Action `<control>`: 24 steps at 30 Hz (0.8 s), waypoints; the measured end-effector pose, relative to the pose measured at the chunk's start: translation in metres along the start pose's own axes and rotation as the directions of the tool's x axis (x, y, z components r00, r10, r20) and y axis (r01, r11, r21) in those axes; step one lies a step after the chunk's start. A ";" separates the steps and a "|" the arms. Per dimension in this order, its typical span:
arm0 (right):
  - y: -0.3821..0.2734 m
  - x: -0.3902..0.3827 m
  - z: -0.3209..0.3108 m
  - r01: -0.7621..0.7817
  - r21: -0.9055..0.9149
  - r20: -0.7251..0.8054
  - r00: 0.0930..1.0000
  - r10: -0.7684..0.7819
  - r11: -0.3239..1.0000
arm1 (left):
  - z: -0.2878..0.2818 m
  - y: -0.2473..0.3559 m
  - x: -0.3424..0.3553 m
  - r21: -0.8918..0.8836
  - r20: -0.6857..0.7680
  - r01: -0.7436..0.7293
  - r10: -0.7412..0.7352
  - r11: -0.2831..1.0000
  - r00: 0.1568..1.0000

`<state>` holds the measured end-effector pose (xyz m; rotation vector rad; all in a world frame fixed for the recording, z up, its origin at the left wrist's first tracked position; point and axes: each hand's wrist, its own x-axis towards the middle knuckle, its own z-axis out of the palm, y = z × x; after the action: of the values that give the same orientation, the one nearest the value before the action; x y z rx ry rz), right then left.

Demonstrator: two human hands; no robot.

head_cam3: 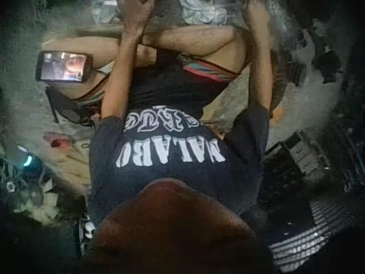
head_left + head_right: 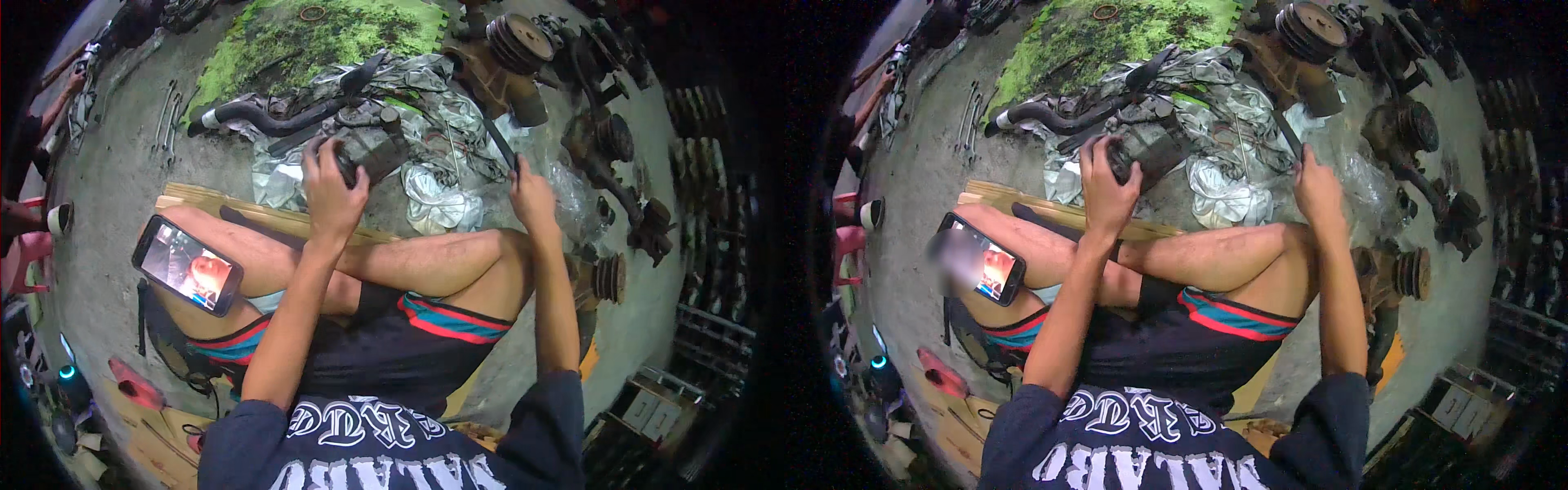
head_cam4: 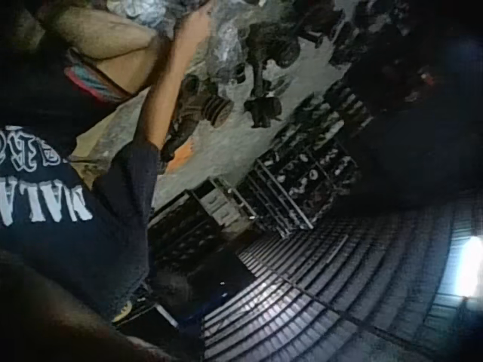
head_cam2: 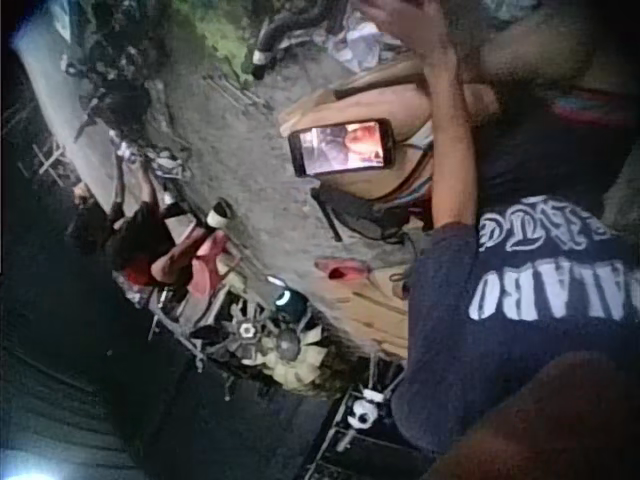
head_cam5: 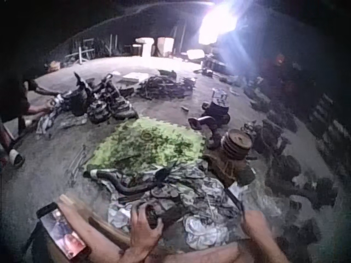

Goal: Filing and inspecting an automotive mechanical component while using a smartphone for visual reference.

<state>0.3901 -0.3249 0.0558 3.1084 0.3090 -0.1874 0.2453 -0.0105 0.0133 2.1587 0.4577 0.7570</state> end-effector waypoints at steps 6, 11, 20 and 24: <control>-0.073 0.054 0.076 0.155 0.010 0.052 0.986 -0.155 0.988 | 0.007 -0.039 -0.012 -0.010 0.073 0.140 -0.138 0.990 0.988; -0.104 0.051 0.110 -0.034 0.005 0.110 0.993 0.033 0.999 | 0.017 -0.046 -0.013 -0.007 0.146 0.257 -0.254 0.966 0.956; -0.069 0.058 0.102 -0.170 0.230 0.158 0.978 0.135 0.958 | 0.025 -0.040 -0.012 0.123 0.212 0.277 -0.298 0.953 0.931; -0.088 0.070 0.102 -0.157 0.212 0.183 0.976 0.118 0.965 | 0.019 -0.043 -0.014 0.104 0.217 0.311 -0.326 0.945 0.920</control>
<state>0.4292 -0.2274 -0.0541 3.2885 0.0702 -0.5153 0.2440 -0.0013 -0.0349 2.1293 0.6983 0.3075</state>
